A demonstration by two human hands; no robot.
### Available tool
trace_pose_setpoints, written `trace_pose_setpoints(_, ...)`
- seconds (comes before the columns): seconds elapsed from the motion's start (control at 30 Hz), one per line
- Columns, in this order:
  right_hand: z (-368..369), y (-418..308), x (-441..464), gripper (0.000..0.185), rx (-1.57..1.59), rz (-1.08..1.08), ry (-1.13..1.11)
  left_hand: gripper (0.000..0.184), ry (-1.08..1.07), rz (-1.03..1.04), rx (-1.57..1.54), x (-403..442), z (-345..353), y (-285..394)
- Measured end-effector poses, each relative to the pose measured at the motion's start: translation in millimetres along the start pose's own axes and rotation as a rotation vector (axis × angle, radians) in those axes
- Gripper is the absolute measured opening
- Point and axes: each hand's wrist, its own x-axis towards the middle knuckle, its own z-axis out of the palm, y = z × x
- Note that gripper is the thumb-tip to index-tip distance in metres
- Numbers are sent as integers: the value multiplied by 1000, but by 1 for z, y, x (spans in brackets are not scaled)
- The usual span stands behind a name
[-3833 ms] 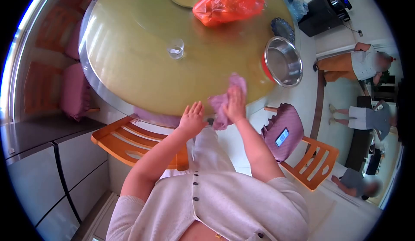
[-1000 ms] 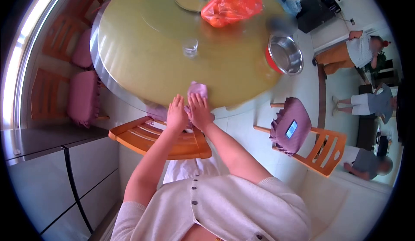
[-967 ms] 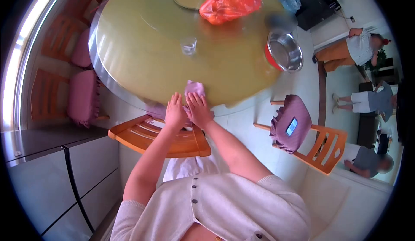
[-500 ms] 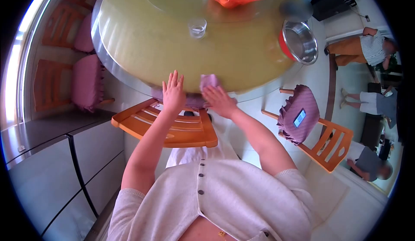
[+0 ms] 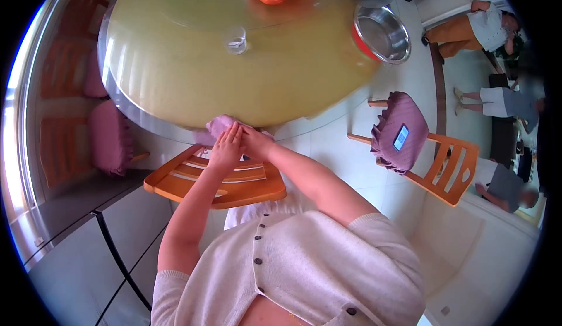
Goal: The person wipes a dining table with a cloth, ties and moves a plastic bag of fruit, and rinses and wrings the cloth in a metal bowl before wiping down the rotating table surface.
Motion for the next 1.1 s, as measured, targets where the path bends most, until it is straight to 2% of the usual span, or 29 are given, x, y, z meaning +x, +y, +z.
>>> trace_pose_setpoints(0.13, -23, 28, -53, 45, -51, 46, -137, 67, 89, 142, 105, 18, 22, 25)
trace_pose_setpoints(0.2, -33, 49, -83, 53, 10, 142, -98, 70, 127, 202, 70, 33, 26, 47)
trace_pose_setpoints(0.23, -44, 59, -97, 61, 63, 254, -174, 70, 77, 181, 36, 43, 26, 59)
trace_pose_setpoints(0.27, -57, 68, -112, 61, 48, 266, -173, 70, 85, 198, 36, 51, 26, 72)
trace_pose_setpoints(0.33, -71, 94, -145, 71, 7, 468, -137, 68, 16, 202, 48, 72, 29, 96)
trace_pose_setpoints(0.47, -93, 150, -203, 74, -40, 683, -155, 67, 49, 272, 45, 122, 30, 150)
trace_pose_setpoints(0.53, -96, 176, -217, 77, -38, 695, -135, 65, 63, 273, 50, 143, 23, 175)
trace_pose_setpoints(0.67, -105, 231, -219, 79, -13, 721, -94, 61, 98, 116, 17, 180, 7, 203)
trace_pose_setpoints(0.73, -107, 258, -209, 79, -6, 713, -87, 62, 130, -94, 47, 190, 1, 198)
trace_pose_setpoints(0.77, -107, 275, -199, 78, 0, 720, -62, 62, 137, -107, 47, 191, -1, 194)
trace_pose_setpoints(0.83, -103, 307, -172, 78, 8, 713, -32, 64, 173, -297, 31, 190, -3, 178)
trace_pose_setpoints(0.87, -100, 321, -155, 78, 11, 745, 27, 64, 176, -312, 33, 187, -3, 170)
trace_pose_setpoints(0.93, -94, 344, -121, 78, 23, 765, 91, 66, 110, -473, 2, 180, -7, 159)
trace_pose_setpoints(1.03, -90, 369, -63, 81, 49, 833, 103, 65, 62, -503, -60, 173, -12, 147)
trace_pose_setpoints(1.1, -87, 366, -31, 81, 26, 773, 82, 64, 36, -483, -129, 171, -12, 140)
